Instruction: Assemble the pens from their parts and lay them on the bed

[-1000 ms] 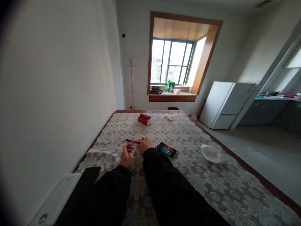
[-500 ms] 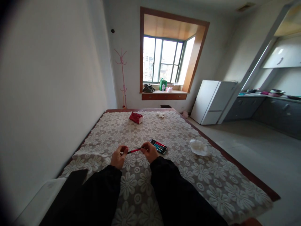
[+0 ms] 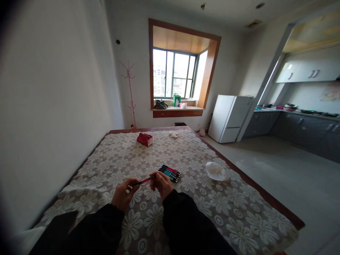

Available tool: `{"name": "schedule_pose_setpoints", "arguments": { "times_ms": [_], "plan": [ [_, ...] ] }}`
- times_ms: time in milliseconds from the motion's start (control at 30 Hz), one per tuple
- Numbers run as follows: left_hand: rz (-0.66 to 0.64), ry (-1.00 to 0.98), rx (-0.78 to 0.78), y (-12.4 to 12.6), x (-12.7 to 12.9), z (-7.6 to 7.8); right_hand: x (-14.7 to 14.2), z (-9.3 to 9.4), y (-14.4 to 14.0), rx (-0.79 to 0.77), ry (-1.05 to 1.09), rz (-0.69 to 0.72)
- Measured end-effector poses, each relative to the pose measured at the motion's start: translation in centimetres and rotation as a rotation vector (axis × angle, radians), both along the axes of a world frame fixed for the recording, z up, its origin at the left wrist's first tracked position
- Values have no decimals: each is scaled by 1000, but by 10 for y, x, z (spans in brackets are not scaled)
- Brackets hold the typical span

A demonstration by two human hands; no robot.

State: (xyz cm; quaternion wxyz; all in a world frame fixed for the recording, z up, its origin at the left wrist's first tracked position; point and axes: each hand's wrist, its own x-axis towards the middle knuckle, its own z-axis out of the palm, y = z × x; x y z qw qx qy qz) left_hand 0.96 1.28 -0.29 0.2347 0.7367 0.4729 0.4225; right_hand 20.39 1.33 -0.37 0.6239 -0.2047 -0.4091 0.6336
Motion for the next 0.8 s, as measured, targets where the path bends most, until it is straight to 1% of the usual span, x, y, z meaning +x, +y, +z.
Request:
{"name": "schedule_pose_setpoints", "arguments": {
  "times_ms": [100,167,233,300,400,500,633,800],
  "plan": [
    [9,-5,21,-1,0,1,0,2,-1,-81,125,104],
    [11,-10,39,-1,0,1,0,4,-3,-134,176,205],
    [2,-10,58,-2,0,0,0,6,-6,-152,170,308],
    [-18,3,69,-2,-1,-1,-1,8,-8,-129,147,363],
    [-34,31,72,-2,0,-3,-1,7,-9,-90,152,363],
    [-39,54,83,-1,0,-4,0,4,-7,-83,171,341],
    [-17,54,100,-1,0,-4,-1,2,-6,-99,191,315],
    [10,51,96,-1,0,-5,-3,6,-7,-101,217,300]
  ]
}}
